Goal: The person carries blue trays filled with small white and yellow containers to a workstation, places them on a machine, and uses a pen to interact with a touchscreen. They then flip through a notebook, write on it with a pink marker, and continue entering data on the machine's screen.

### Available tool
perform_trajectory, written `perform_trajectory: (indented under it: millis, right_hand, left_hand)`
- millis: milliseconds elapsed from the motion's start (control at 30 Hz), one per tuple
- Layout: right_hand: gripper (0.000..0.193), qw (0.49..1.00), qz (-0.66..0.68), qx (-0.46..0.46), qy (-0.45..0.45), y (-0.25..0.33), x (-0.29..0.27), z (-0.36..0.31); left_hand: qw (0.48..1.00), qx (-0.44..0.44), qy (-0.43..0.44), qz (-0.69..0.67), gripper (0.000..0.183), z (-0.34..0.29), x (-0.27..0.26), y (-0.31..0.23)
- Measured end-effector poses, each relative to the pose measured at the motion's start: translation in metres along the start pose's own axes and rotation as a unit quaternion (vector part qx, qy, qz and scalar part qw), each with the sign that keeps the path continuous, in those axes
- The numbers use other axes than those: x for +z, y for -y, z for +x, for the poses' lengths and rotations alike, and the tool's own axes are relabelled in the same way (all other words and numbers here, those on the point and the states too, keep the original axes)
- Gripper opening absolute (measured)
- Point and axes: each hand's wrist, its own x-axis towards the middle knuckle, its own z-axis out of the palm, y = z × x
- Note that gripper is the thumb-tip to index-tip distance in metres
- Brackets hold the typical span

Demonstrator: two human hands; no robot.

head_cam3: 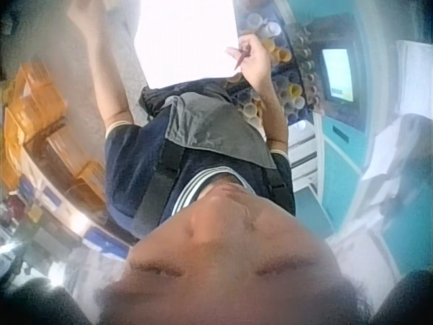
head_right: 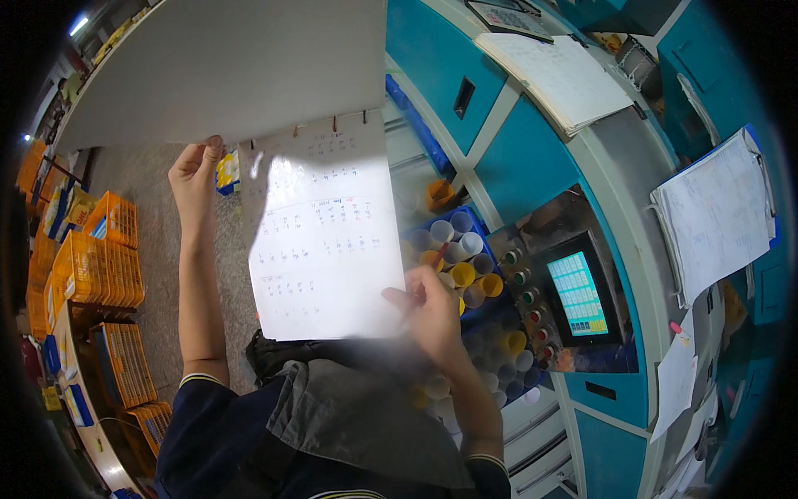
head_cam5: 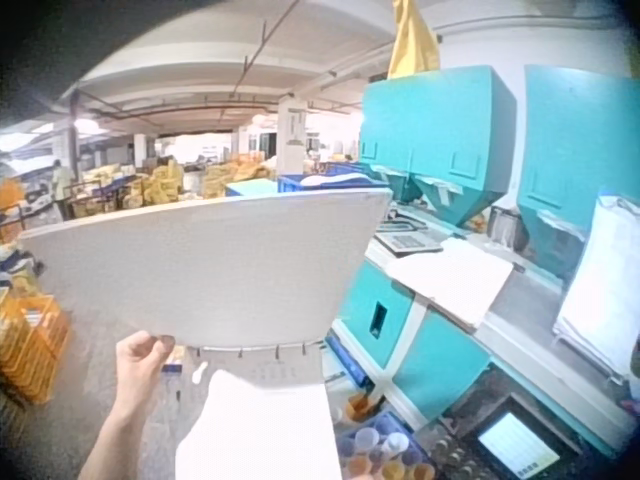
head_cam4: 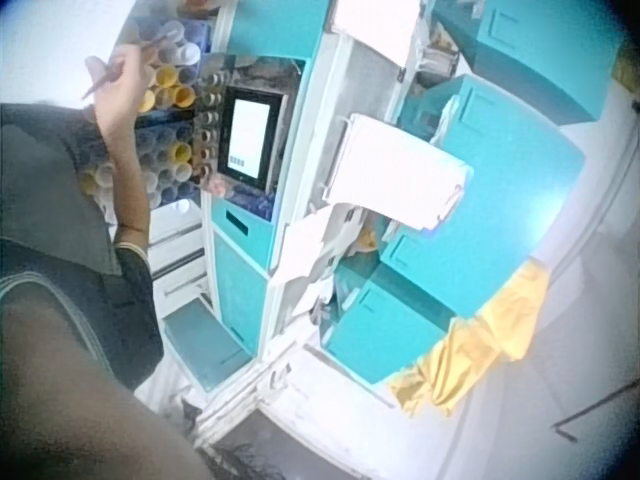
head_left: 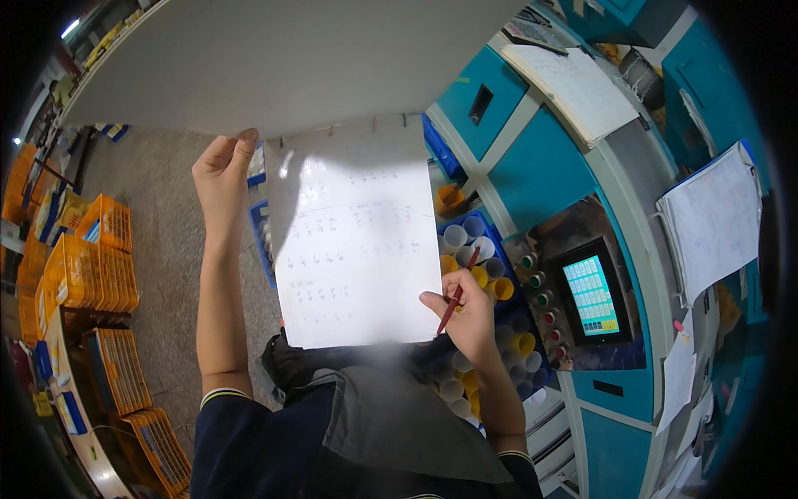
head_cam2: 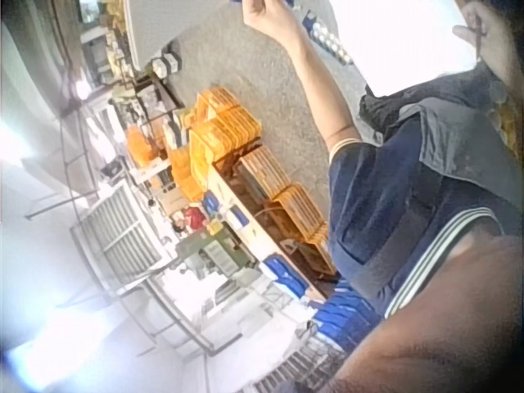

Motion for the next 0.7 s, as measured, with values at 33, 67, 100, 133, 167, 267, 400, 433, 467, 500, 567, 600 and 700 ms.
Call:
perform_trajectory:
  millis: [33, 67, 100, 133, 167, 267, 400, 433, 467, 500, 567, 600, 700]
  right_hand:
    - [0.029, 0.998, -0.042, -0.044, -0.015, 0.007, -0.002, -0.001]
    - [0.028, 0.993, -0.083, -0.084, -0.03, 0.014, -0.004, -0.002]
    - [0.026, 0.993, -0.069, -0.1, -0.016, 0.023, -0.008, -0.003]
    - [0.024, 0.992, -0.054, -0.111, -0.002, 0.033, -0.015, -0.003]
    - [0.022, 0.992, -0.035, -0.117, 0.011, 0.043, -0.022, -0.005]
    - [0.02, 0.979, 0.162, -0.06, 0.106, 0.072, -0.045, -0.001]
    - [0.043, 0.931, 0.142, -0.333, 0.05, 0.096, -0.041, 0.053]
    - [0.054, 0.9, 0.094, -0.425, -0.018, 0.104, -0.036, 0.066]
    - [0.057, 0.898, 0.176, -0.404, 0.007, 0.111, -0.042, 0.071]
    - [0.059, 0.923, 0.225, -0.31, 0.038, 0.12, -0.048, 0.076]
    - [0.062, 0.833, 0.513, -0.141, 0.154, 0.131, -0.042, 0.084]
    - [0.063, 0.867, 0.459, -0.152, 0.119, 0.13, -0.04, 0.085]
    - [0.055, 0.933, 0.278, -0.222, 0.061, 0.113, -0.03, 0.082]
  left_hand:
    - [1.0, 0.001, 0.001, 0.005, 0.028, 0.002, 0.001, -0.001]
    - [1.0, 0.002, 0.001, 0.01, 0.028, 0.003, 0.001, -0.002]
    - [1.0, 0.0, -0.002, 0.016, 0.027, 0.003, 0.001, -0.003]
    - [1.0, -0.002, -0.006, 0.022, 0.027, 0.004, 0.0, -0.005]
    - [1.0, -0.006, -0.009, 0.03, 0.027, 0.004, -0.001, -0.007]
    - [0.999, -0.007, -0.002, 0.032, 0.026, 0.005, -0.005, -0.014]
    - [0.996, -0.05, 0.054, 0.041, 0.028, 0.005, -0.018, -0.021]
    - [0.995, -0.067, 0.059, 0.031, 0.028, 0.005, -0.02, -0.02]
    - [0.996, -0.054, 0.077, 0.006, 0.029, 0.006, -0.022, -0.019]
    - [0.997, -0.011, 0.065, -0.049, 0.032, 0.007, -0.023, -0.016]
    - [0.97, 0.042, 0.16, -0.179, 0.044, 0.012, -0.026, -0.013]
    - [0.964, 0.068, 0.182, -0.183, 0.048, 0.013, -0.028, -0.011]
    - [0.985, 0.078, 0.103, -0.111, 0.037, 0.011, -0.025, -0.002]
